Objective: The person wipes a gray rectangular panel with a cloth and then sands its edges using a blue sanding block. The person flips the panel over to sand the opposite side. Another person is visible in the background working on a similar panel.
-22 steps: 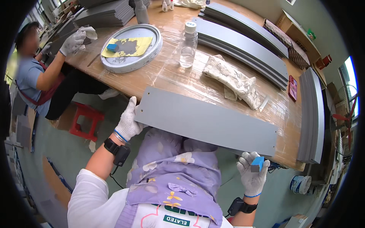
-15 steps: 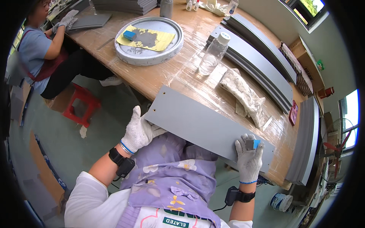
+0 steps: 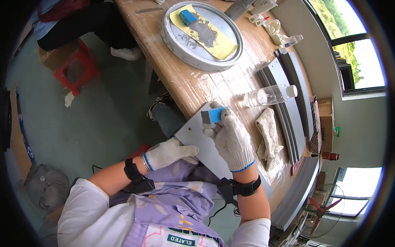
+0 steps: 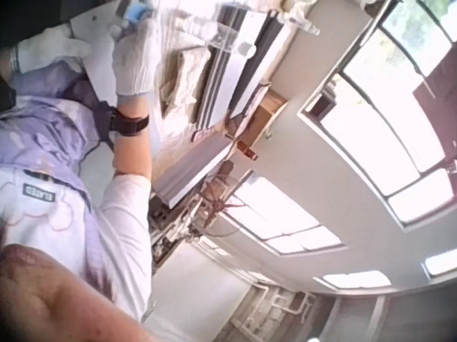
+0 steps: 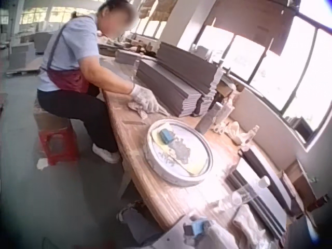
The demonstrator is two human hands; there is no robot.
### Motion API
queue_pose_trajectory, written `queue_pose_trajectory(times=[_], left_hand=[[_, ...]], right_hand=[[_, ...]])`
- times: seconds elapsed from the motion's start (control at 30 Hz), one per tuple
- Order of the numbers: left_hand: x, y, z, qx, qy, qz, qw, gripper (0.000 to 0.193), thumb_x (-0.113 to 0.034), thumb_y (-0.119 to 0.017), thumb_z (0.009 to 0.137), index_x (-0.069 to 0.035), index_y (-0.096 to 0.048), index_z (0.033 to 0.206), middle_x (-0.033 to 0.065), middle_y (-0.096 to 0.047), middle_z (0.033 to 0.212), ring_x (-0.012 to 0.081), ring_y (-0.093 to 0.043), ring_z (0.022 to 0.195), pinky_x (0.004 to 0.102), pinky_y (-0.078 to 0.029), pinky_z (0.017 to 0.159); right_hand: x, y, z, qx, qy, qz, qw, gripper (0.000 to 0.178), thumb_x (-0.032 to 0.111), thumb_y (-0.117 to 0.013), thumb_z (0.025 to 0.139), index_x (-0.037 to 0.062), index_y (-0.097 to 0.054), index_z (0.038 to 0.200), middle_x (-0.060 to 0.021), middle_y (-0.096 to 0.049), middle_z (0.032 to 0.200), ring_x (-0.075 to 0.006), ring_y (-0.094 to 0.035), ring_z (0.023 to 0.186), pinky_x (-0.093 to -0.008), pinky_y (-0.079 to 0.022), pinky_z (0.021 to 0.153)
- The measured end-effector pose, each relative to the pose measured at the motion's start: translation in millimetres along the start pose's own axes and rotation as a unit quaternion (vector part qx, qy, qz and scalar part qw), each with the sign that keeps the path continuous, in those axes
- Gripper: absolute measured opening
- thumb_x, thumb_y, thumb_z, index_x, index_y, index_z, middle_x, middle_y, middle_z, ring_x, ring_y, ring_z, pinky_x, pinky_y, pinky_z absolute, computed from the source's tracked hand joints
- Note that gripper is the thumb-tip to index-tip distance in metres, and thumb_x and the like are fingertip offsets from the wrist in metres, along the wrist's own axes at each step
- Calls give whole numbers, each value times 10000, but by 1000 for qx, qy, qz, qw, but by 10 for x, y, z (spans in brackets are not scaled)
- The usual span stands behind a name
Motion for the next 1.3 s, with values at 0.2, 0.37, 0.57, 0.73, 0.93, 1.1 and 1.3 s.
queue_pose_trajectory(times=[0.2, 0.37, 0.57, 0.73, 0.93, 1.1, 1.3], left_hand=[[156, 72, 109, 2, -33, -21, 999, 453, -210, -661, 956, 30, -506, 1308, 105, -619, 1148, 185, -644, 1021, 328, -606, 826], [231, 105, 155, 0, -2, 8, 1000, 437, -194, -655, 959, 39, -506, 1297, 110, -618, 1142, 181, -648, 1001, 318, -607, 824], [162, 88, 78, -22, -10, 9, 1000, 455, -270, -655, 966, 36, -510, 1270, 121, -614, 1140, 184, -658, 963, 313, -602, 820], [248, 111, 96, -7, -63, 57, 996, 509, -400, -629, 958, 36, -554, 1210, 118, -677, 1017, 164, -701, 833, 292, -583, 776], [254, 108, 122, -43, -23, 94, 994, 463, -415, -603, 964, -10, -597, 1187, 109, -706, 985, 169, -718, 840, 291, -579, 775], [281, 130, 117, -27, -50, 88, 994, 489, -446, -616, 945, -21, -618, 1187, 101, -715, 992, 154, -719, 818, 289, -572, 753], [318, 125, 140, -46, -4, 127, 991, 540, -498, -605, 930, -23, -634, 1186, 100, -724, 933, 169, -717, 788, 301, -548, 733]], right_hand=[[69, -90, 77, 13, -101, 14, 995, 544, 353, -597, 975, 14, -488, 1387, -64, -653, 981, -181, -620, 801, -317, -500, 688], [83, -135, 188, -14, -78, -95, 992, 500, 309, -591, 979, 39, -499, 1391, -63, -642, 1006, -186, -620, 838, -313, -507, 730], [252, -844, 122, 122, 119, -663, 729, 530, 53, -715, 831, 26, -551, 1335, -135, -630, 1046, -210, -644, 912, -310, -527, 820], [73, -1068, 102, 248, 223, -739, 586, 557, 76, -691, 767, 40, -558, 1307, -164, -628, 1079, -367, -599, 1022, -420, -482, 910], [131, -947, 265, 200, 213, -791, 538, 571, 70, -661, 773, 37, -524, 1326, -168, -611, 1086, -377, -582, 977, -449, -471, 877], [0, -1010, 126, 219, 201, -777, 555, 548, 169, -674, 827, 55, -517, 1339, -175, -609, 1132, -376, -582, 1076, -441, -463, 956], [206, -850, 345, 120, 254, -813, 509, 514, 92, -699, 792, 24, -532, 1273, -177, -601, 1030, -389, -580, 967, -467, -465, 862]])
Point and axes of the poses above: each hand's wrist, its own z-axis towards the middle knuckle, its own y-axis out of the back of the hand, x = y × z, the point moved 5 cm from there along z, towards the middle knuckle
